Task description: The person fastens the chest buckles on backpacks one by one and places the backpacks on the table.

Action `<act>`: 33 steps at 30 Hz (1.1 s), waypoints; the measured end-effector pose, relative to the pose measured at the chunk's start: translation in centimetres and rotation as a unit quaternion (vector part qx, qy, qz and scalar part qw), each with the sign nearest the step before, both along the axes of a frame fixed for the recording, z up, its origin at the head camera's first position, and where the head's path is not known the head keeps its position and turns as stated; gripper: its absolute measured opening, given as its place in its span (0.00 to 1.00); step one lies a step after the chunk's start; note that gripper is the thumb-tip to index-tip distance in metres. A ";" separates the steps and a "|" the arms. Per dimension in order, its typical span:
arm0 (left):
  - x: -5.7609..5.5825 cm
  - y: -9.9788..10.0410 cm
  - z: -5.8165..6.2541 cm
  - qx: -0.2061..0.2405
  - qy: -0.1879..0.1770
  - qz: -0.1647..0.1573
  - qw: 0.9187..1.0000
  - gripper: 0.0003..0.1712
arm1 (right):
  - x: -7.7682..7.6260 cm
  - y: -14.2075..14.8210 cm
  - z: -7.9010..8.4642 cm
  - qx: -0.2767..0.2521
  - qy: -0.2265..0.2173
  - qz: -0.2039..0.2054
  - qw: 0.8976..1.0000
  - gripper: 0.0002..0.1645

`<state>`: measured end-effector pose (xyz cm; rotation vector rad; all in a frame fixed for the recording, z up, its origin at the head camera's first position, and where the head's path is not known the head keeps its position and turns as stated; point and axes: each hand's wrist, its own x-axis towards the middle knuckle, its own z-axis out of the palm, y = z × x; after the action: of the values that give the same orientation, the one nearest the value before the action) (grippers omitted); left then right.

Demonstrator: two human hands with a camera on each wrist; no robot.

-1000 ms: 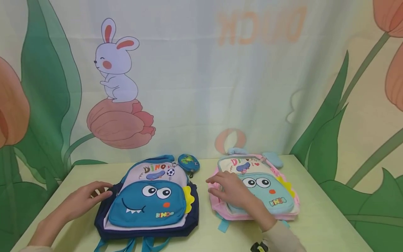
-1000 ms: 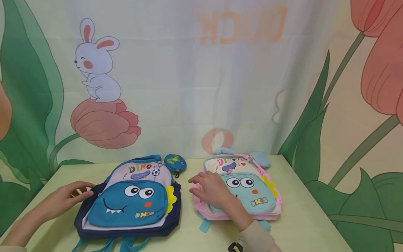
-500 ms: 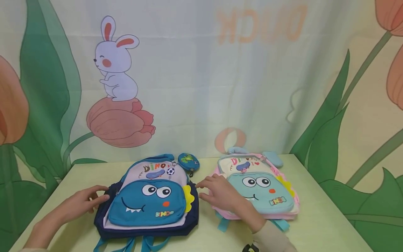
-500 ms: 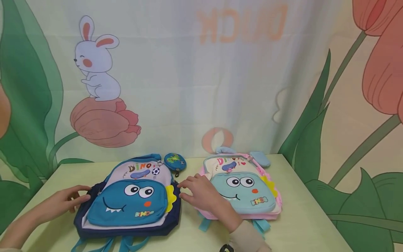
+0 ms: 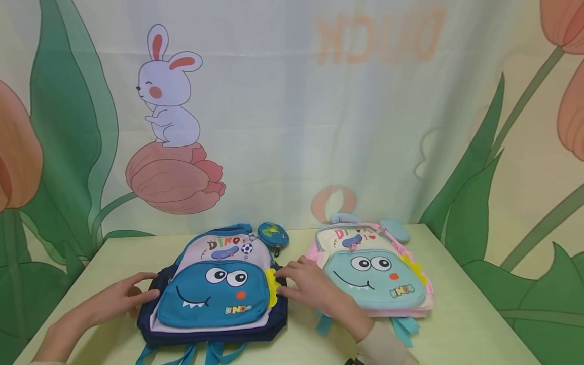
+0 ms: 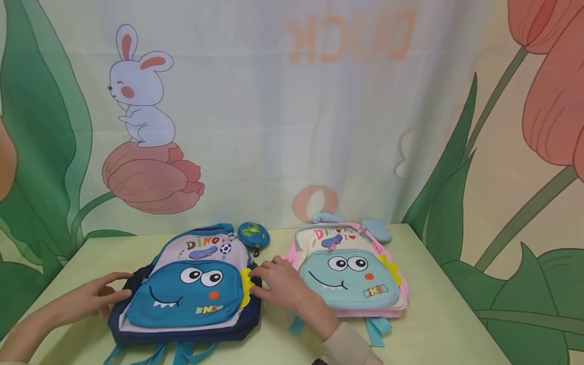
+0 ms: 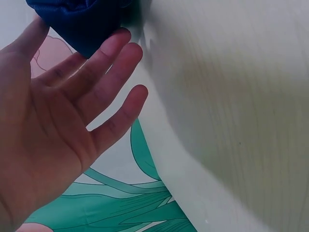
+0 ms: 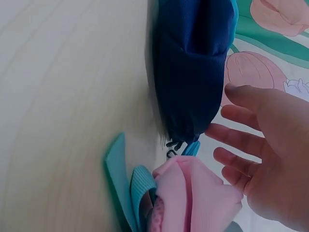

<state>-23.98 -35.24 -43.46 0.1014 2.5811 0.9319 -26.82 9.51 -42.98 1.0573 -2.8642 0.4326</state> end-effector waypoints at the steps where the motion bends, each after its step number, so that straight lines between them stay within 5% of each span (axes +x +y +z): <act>1: 0.0 0.0 0.0 0.001 -0.003 0.000 1.000 0.44 | 0.0 -0.1 -0.1 0.003 -0.002 0.000 1.000 0.21; 33: -0.2 0.4 0.1 -0.015 -0.014 0.000 1.000 0.46 | 0.0 -0.6 -0.5 0.020 -0.018 0.016 1.000 0.19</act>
<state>-24.16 -34.88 -43.32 0.0801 2.5689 0.8868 -26.82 8.87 -43.52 1.1137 -2.9035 0.4018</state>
